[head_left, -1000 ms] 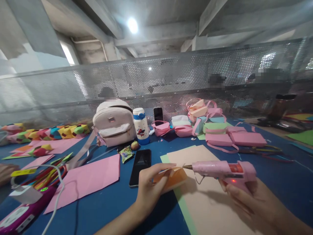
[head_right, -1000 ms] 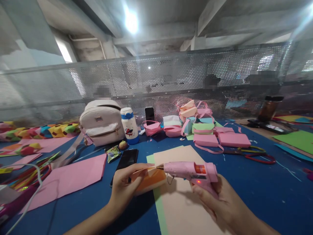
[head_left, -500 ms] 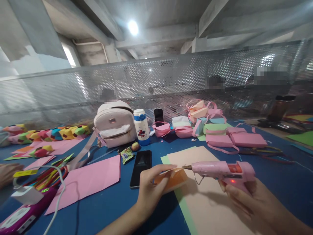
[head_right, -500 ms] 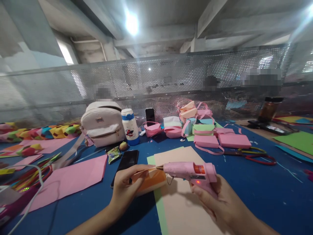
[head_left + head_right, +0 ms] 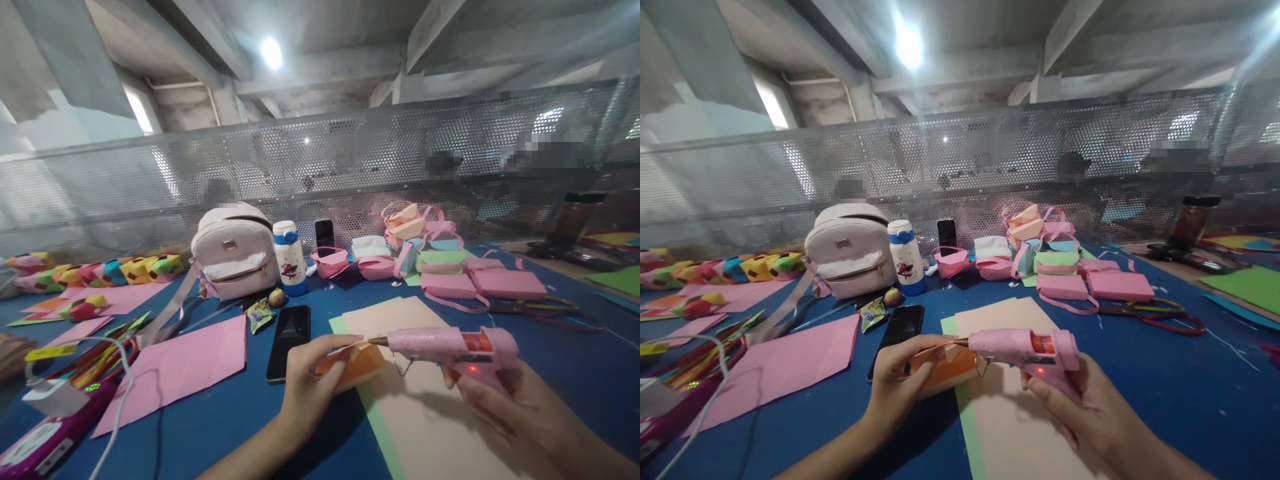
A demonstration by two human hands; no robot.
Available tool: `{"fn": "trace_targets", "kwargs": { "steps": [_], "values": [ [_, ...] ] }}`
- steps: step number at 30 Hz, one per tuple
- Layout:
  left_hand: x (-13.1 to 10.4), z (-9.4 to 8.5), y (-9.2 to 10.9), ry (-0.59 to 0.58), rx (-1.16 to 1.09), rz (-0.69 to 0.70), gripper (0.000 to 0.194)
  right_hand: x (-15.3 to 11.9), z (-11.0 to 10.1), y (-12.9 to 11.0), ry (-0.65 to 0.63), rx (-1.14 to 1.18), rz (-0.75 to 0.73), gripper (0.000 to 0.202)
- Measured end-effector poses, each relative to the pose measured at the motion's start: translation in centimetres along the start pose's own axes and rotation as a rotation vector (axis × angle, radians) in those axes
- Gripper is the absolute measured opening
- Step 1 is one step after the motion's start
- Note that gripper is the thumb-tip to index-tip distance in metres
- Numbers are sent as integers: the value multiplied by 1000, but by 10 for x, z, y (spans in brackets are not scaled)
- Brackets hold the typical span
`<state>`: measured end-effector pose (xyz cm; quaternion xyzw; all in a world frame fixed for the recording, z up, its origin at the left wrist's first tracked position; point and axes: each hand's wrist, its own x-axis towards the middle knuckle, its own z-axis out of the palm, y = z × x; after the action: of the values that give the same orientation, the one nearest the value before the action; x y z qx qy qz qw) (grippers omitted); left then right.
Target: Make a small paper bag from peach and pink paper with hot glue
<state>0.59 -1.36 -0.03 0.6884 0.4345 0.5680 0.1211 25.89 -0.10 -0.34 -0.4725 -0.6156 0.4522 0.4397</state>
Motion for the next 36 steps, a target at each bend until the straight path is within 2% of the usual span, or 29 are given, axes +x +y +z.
{"fn": "trace_targets", "kwargs": {
  "steps": [12,19,28,36],
  "values": [
    [0,-1,3,-5,-20,1,23,0,3,-5,-18,72,13,49],
    [0,-1,1,-39,-15,-42,24,4,-4,-2,-108,23,3,57],
    [0,0,1,-19,-16,-36,22,4,-8,11,2,4,3,56],
    [0,0,1,-31,-18,-40,22,5,-9,11,25,-13,-2,53]
  ]
}}
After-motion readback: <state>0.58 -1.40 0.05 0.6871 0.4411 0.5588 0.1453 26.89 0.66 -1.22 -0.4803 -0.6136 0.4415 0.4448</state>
